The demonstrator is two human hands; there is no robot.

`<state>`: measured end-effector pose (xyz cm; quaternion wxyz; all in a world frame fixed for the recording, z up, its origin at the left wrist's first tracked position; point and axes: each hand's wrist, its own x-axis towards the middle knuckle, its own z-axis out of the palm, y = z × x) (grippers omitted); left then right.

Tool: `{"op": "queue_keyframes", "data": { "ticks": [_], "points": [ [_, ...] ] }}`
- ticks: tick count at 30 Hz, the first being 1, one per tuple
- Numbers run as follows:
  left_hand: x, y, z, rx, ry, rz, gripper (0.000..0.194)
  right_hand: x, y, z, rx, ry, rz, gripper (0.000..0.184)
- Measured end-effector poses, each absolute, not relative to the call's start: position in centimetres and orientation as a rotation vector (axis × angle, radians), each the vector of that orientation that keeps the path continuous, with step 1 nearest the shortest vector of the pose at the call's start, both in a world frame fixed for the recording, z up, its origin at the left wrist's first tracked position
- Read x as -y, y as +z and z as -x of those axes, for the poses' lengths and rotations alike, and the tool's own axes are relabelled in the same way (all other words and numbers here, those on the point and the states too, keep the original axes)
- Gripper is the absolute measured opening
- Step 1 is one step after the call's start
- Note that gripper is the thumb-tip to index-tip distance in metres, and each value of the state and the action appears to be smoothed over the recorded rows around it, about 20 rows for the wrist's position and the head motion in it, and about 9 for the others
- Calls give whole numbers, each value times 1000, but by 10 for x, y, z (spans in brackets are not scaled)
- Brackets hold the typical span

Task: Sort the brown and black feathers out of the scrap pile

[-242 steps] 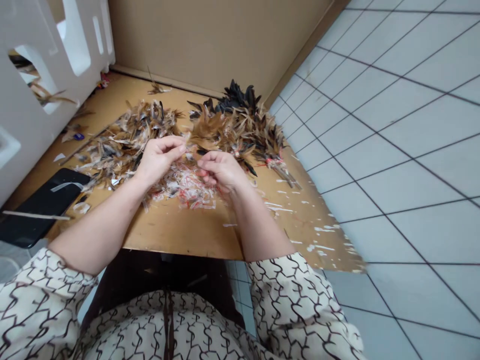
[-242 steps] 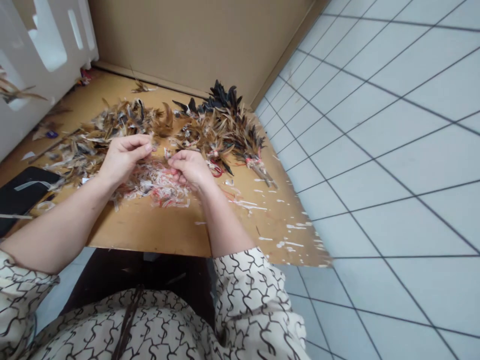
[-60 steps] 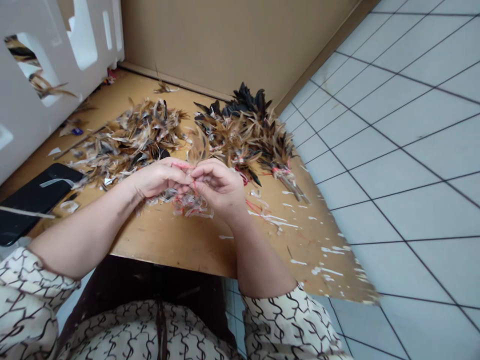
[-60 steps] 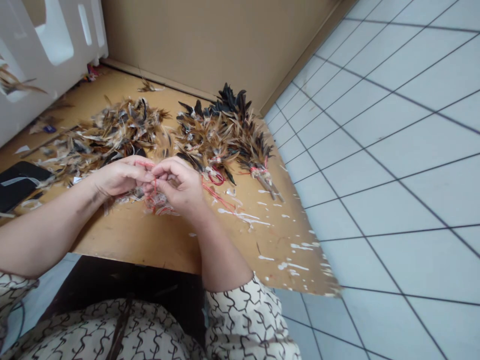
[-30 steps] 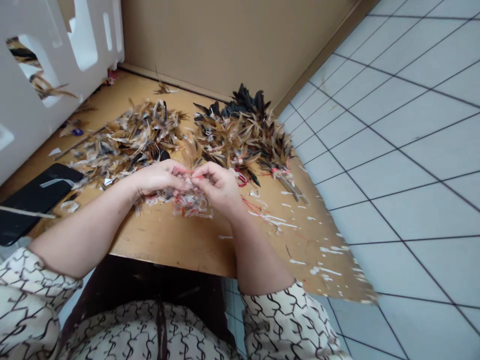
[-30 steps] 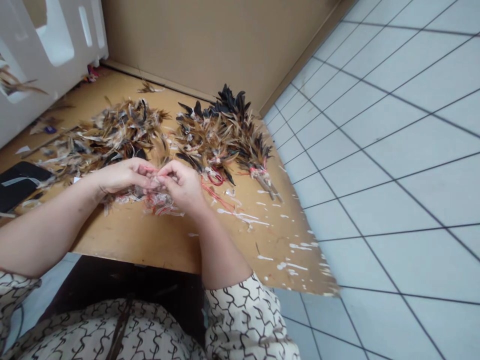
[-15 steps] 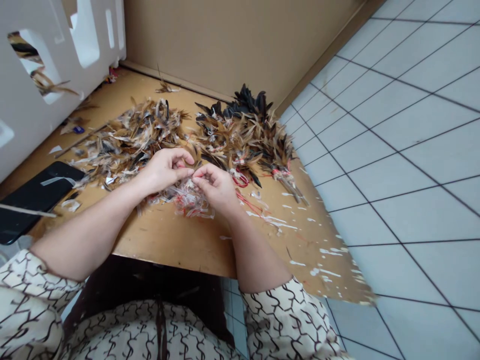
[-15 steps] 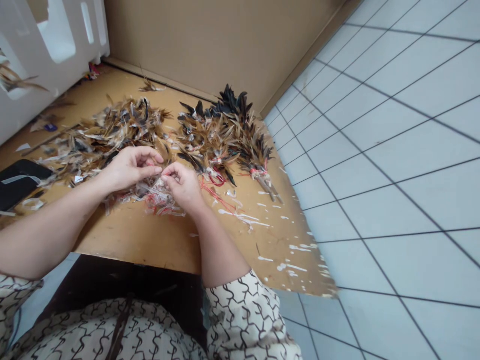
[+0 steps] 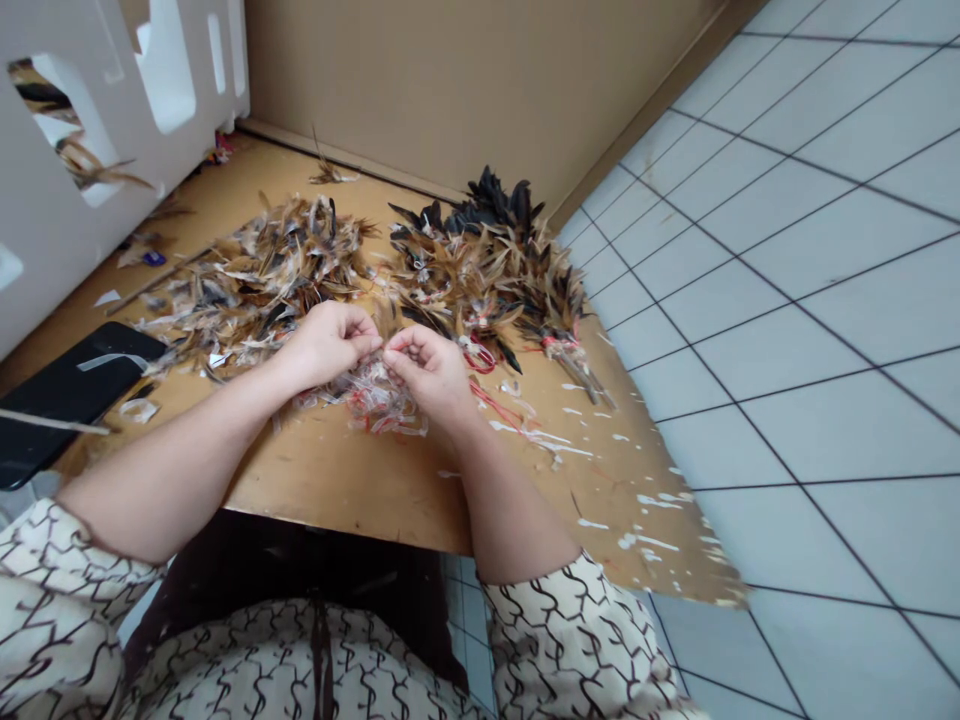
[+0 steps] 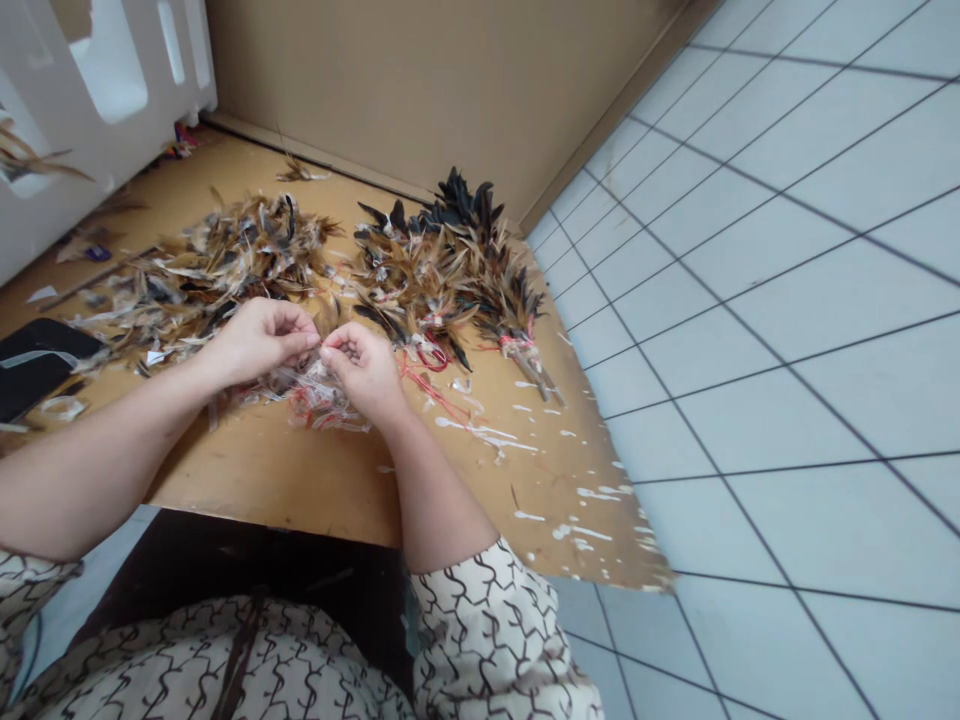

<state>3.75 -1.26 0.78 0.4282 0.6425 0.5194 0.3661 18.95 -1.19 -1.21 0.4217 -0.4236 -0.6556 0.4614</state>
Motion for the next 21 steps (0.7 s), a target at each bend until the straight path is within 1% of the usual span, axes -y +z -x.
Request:
{"op": "queue_keyframes", "data": {
  "ticks": [4, 8, 11, 16, 21],
  "points": [
    [14, 8, -38, -1137, 823, -1443, 11, 11, -15, -191, 1452, 1385, 1081, 20],
    [14, 5, -36, -1026, 742, -1505, 10, 8, -18, -195, 1308, 1558, 1047, 27],
    [13, 4, -34, -996, 675, -1573, 8, 5, -18, -197, 1283, 1644, 1033, 28],
    [11, 4, -29, -986, 662, -1578, 6, 7, -17, -196, 1270, 1645, 1031, 28],
    [9, 5, -30, -1060, 788, -1408, 12, 13, -12, -194, 1335, 1533, 1039, 23]
  ]
}}
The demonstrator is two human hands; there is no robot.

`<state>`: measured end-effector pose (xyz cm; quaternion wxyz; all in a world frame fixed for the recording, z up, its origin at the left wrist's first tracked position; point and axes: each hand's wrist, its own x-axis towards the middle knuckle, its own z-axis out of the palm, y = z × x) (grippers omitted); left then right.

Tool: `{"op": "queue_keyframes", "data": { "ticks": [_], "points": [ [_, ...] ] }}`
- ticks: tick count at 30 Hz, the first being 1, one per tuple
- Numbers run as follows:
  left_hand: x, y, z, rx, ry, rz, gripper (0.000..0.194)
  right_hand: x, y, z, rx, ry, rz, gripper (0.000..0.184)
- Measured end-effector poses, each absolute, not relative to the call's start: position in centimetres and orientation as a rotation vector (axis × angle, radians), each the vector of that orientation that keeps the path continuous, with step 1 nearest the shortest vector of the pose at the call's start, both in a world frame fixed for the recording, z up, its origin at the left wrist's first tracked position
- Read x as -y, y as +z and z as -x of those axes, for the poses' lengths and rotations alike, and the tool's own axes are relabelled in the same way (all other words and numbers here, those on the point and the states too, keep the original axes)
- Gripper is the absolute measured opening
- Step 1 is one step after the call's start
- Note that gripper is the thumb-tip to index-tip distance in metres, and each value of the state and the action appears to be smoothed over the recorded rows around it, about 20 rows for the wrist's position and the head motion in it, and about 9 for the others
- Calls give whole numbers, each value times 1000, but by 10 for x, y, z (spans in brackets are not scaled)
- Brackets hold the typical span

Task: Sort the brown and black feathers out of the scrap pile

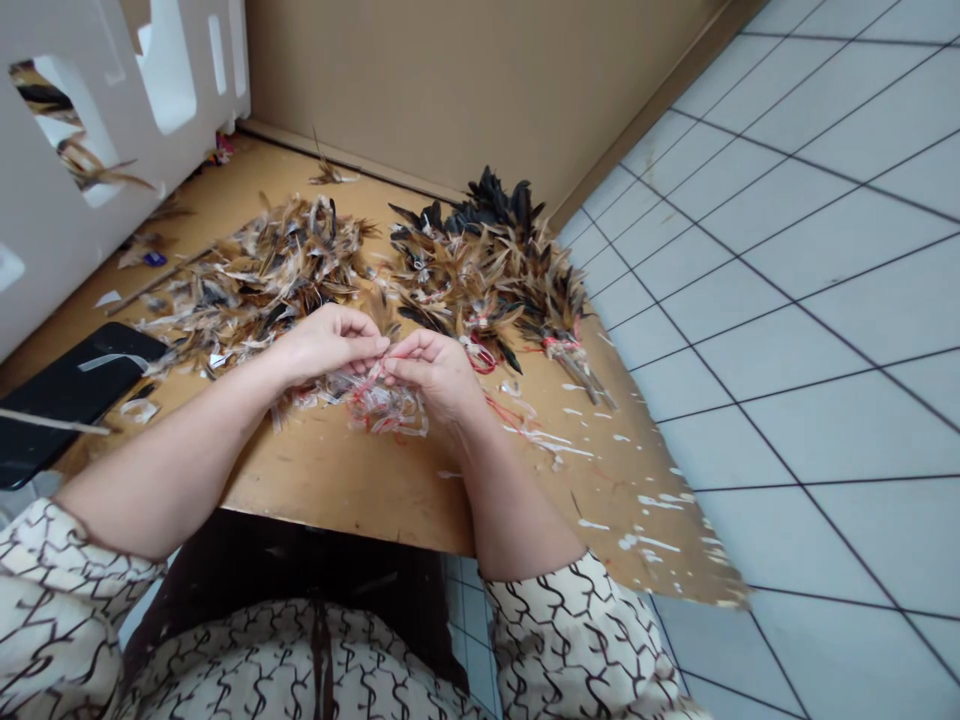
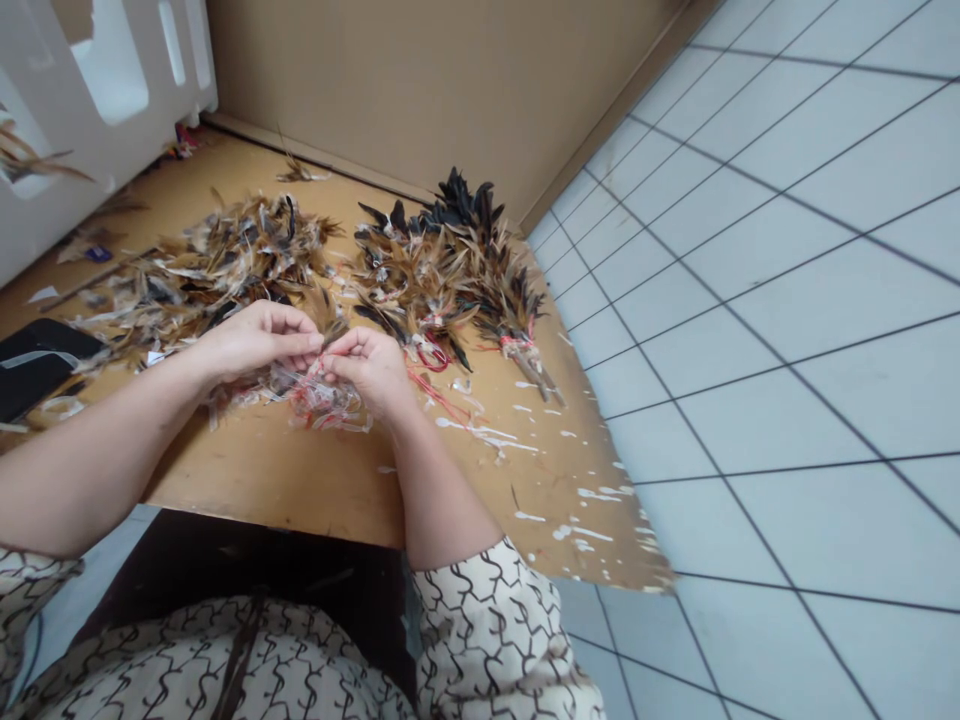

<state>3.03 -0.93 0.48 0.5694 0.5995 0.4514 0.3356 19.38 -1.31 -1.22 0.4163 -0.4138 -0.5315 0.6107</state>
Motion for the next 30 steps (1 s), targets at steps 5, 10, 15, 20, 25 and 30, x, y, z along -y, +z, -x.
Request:
{"op": "queue_keyframes", "data": {
  "ticks": [5, 10, 15, 20, 25, 30],
  "points": [
    [9, 3, -35, -1059, 815, -1261, 11, 15, -11, -192, 1393, 1509, 1059, 24],
    [9, 3, -35, -1041, 832, -1119, 18, 16, -10, -190, 1421, 1459, 1070, 25],
    [8, 2, -35, -1059, 835, -1048, 18, 17, -8, -188, 1471, 1358, 1080, 24],
    [7, 2, -35, -1086, 837, -1026, 18, 21, -10, -185, 1582, 1233, 1097, 13],
    [7, 2, -36, -1091, 838, -1040, 17, 24, -16, -183, 1792, 919, 1114, 4],
    [8, 0, -38, -1057, 813, -1067, 19, 24, -18, -187, 2131, 324, 1054, 17]
  ]
}}
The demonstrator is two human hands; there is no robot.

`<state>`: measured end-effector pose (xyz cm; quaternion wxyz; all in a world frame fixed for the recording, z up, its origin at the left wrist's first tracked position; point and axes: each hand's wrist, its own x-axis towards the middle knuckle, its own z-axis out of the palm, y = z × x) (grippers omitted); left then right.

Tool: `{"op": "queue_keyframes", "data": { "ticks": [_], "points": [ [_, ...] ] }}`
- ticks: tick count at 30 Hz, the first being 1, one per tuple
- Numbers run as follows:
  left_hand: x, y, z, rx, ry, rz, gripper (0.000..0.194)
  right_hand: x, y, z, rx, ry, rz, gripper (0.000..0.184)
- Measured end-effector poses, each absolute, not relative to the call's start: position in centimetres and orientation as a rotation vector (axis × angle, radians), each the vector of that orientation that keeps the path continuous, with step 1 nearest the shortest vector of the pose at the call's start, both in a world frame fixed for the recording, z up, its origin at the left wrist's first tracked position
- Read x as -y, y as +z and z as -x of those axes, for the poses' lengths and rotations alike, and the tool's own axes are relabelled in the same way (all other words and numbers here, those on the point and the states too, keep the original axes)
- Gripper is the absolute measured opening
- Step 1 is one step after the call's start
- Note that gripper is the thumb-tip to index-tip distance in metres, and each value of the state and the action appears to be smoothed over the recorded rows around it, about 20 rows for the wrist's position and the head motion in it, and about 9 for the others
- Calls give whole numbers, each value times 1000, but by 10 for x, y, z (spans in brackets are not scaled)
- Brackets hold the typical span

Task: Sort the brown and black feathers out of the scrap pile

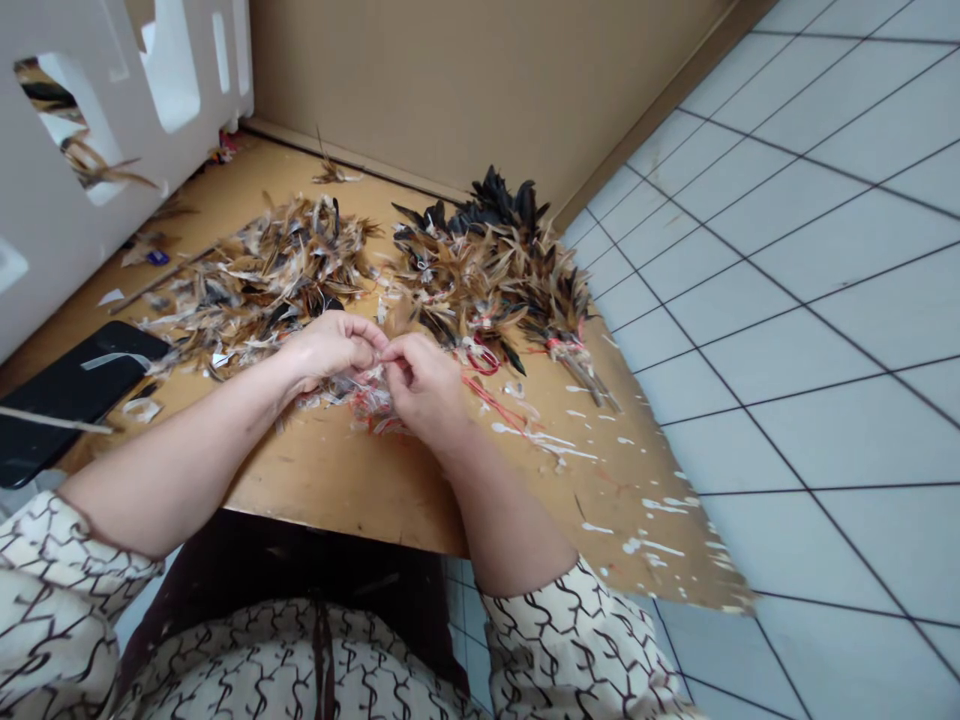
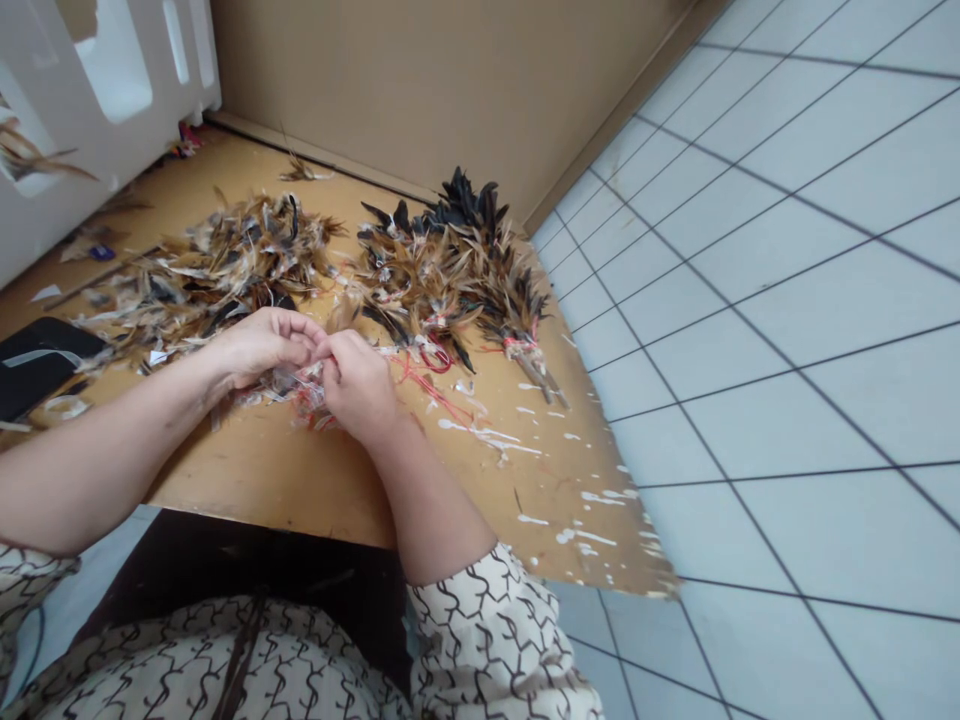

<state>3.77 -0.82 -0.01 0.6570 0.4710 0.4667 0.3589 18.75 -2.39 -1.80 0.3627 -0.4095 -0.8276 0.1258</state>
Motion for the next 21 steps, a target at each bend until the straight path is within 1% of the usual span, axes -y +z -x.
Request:
{"op": "queue_keyframes", "data": {
  "ticks": [3, 6, 10, 17, 21],
  "points": [
    [9, -1, -40, -1034, 822, -1070, 20, 24, -18, -189, 2272, 92, 1038, 20],
    [10, -1, -41, -1026, 828, -1069, 20, 25, -19, -190, 2317, -1, 1047, 24],
    [12, 2, -41, -1002, 837, -1081, 16, 25, -19, -190, 2255, 29, 1058, 26],
    [12, 1, -40, -985, 928, -1177, 3, 21, -17, -191, 2137, 61, 984, 22],
    [12, 0, -40, -969, 954, -1207, 4, 21, -17, -191, 2098, 75, 986, 19]
  ]
}}
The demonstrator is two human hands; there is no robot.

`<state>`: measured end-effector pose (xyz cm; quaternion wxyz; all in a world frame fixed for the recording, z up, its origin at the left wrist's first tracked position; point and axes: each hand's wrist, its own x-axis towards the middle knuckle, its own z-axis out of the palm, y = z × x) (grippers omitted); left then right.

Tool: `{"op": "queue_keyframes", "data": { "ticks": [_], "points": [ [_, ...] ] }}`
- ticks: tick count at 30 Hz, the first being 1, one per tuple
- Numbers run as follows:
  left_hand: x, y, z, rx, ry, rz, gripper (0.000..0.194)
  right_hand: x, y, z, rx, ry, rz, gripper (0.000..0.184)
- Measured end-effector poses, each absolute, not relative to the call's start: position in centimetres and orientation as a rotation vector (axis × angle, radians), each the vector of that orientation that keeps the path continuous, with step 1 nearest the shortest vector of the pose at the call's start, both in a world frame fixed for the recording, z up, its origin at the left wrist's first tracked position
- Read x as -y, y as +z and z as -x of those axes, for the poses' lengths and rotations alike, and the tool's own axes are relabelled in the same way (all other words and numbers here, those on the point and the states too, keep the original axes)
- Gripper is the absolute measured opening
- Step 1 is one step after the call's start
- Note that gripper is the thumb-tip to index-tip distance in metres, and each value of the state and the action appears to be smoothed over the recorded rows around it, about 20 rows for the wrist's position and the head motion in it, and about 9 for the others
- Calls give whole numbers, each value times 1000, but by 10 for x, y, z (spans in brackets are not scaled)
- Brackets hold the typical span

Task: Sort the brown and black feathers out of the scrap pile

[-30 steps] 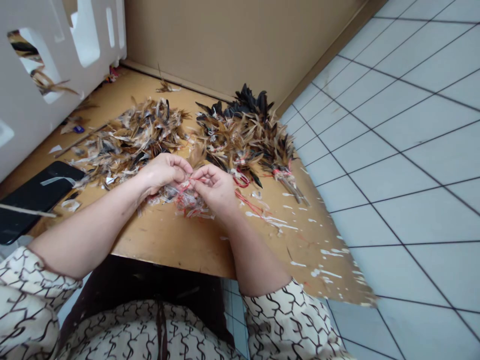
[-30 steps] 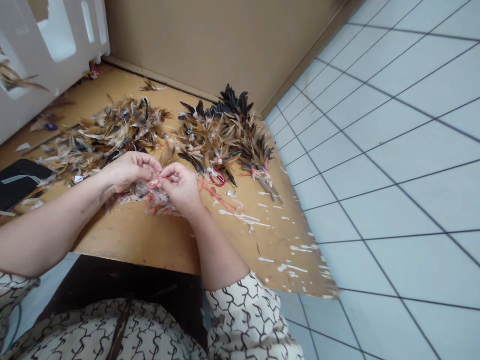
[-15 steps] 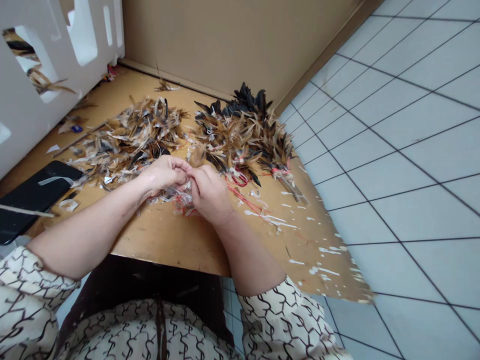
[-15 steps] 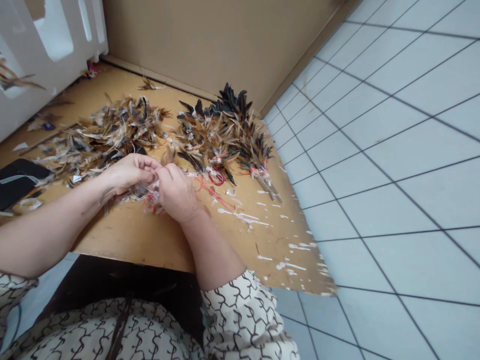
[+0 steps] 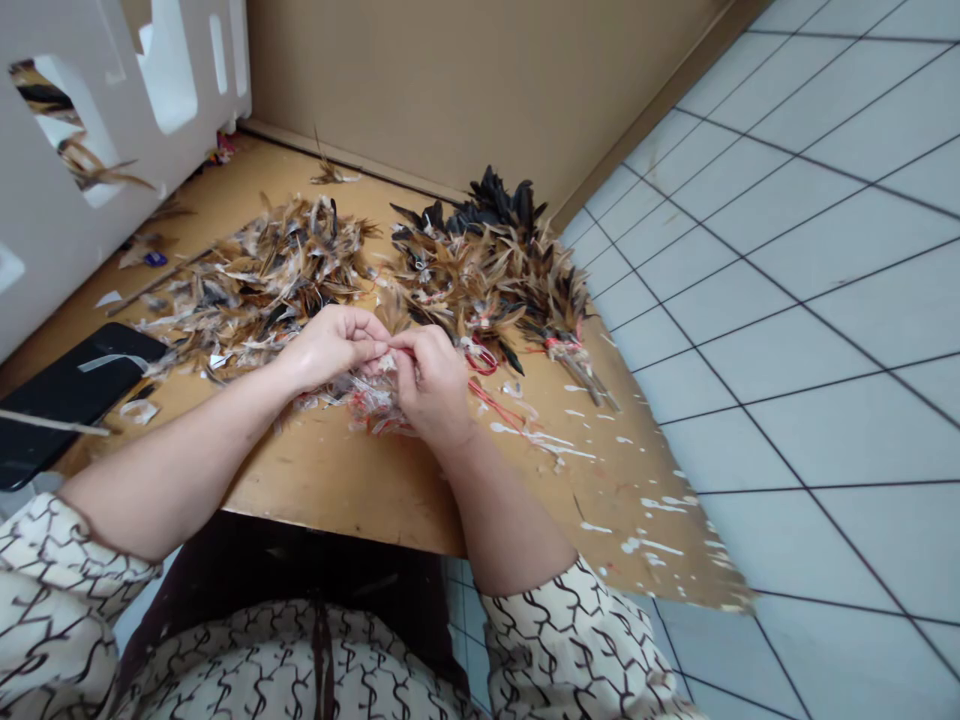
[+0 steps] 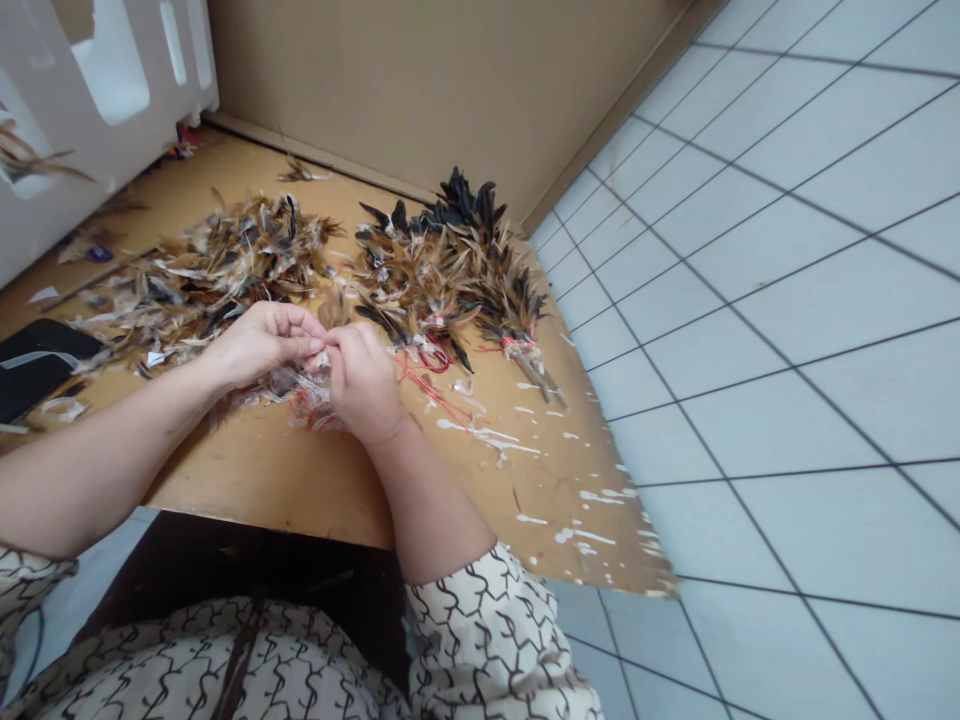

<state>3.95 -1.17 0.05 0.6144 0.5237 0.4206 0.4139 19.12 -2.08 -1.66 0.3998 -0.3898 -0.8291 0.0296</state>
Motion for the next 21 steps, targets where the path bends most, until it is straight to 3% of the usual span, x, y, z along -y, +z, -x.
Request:
{"op": "queue_keyframes", "data": {
  "ticks": [21],
  "points": [
    [14, 5, -33, -875, 870, -1430, 8, 22, -13, -191, 1753, 642, 961, 6]
  ]
}}
